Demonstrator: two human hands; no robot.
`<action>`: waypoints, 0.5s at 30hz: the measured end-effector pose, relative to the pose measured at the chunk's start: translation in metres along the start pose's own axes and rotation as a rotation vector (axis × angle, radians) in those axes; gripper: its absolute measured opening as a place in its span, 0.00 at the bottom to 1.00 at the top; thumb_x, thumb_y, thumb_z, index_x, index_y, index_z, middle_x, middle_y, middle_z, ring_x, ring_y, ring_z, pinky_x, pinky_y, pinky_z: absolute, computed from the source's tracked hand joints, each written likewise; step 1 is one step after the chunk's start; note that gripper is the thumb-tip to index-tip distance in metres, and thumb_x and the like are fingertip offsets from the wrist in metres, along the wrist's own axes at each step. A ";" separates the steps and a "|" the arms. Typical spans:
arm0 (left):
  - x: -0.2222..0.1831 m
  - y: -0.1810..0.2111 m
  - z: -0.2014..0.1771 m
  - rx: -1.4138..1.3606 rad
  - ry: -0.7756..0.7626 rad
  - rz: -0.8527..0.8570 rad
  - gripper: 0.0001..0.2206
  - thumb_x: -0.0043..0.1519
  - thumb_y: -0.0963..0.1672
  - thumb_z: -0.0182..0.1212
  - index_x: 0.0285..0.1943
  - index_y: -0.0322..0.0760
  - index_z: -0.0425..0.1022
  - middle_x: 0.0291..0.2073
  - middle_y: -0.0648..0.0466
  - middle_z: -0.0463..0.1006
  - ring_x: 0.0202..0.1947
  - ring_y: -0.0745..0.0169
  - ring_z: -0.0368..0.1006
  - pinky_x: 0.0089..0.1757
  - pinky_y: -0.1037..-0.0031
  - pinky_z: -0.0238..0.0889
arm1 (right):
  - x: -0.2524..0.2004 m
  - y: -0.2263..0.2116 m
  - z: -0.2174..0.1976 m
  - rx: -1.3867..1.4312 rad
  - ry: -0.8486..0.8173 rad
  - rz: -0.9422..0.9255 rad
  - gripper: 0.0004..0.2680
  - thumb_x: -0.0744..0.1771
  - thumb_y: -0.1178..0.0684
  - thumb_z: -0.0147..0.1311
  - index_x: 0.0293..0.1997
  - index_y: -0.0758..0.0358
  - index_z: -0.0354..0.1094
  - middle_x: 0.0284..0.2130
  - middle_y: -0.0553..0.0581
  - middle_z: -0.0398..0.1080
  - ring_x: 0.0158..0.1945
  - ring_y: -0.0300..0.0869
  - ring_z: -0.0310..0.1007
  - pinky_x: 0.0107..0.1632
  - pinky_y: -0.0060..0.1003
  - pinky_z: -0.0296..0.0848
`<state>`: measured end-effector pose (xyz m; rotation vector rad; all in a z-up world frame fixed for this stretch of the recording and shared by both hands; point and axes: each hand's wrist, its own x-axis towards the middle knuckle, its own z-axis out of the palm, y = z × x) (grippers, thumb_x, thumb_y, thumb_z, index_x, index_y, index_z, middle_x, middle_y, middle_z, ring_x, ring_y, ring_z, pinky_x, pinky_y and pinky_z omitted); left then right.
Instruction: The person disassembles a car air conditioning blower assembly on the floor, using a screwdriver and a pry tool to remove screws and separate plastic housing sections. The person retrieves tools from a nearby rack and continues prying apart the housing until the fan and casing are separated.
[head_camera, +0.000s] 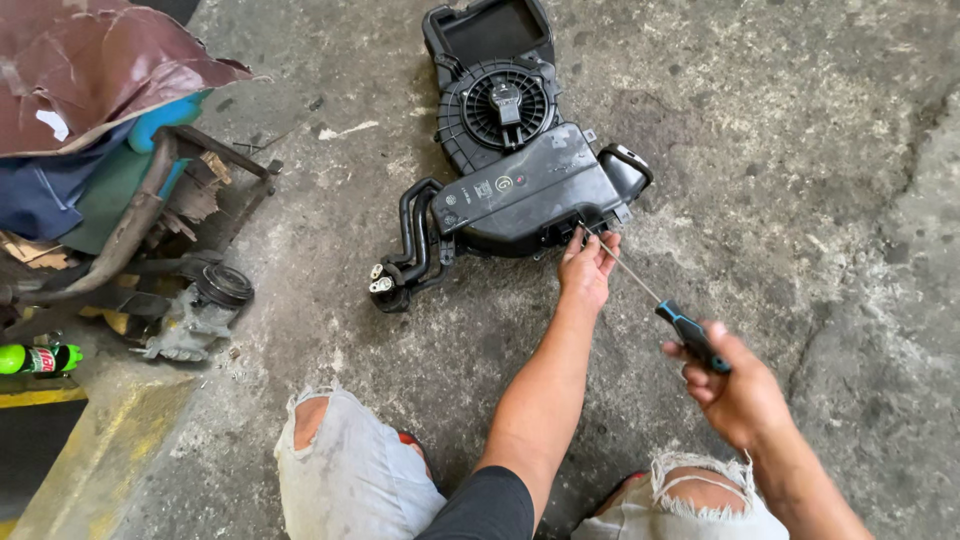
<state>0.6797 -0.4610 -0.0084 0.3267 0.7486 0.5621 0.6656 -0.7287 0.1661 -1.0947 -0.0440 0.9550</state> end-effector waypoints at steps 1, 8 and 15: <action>-0.001 -0.002 -0.002 -0.017 0.004 0.005 0.27 0.68 0.40 0.54 0.79 0.46 0.54 0.45 0.48 0.81 0.45 0.54 0.81 0.44 0.67 0.76 | -0.002 0.000 -0.001 0.447 -0.113 0.194 0.14 0.71 0.45 0.64 0.54 0.68 0.75 0.47 0.78 0.79 0.29 0.41 0.72 0.31 0.37 0.72; 0.009 -0.006 0.002 -0.071 0.055 0.008 0.26 0.69 0.39 0.54 0.77 0.44 0.56 0.45 0.47 0.81 0.45 0.53 0.81 0.43 0.67 0.75 | 0.000 -0.004 0.002 -0.402 0.215 -0.002 0.18 0.65 0.51 0.65 0.61 0.62 0.72 0.44 0.66 0.78 0.33 0.39 0.71 0.34 0.33 0.71; 0.014 -0.007 0.018 -0.183 0.145 -0.009 0.23 0.68 0.40 0.51 0.73 0.47 0.58 0.43 0.50 0.81 0.43 0.54 0.81 0.44 0.66 0.75 | 0.002 0.005 0.001 -0.601 0.302 -0.357 0.20 0.66 0.56 0.60 0.66 0.65 0.64 0.50 0.63 0.72 0.40 0.41 0.73 0.41 0.36 0.73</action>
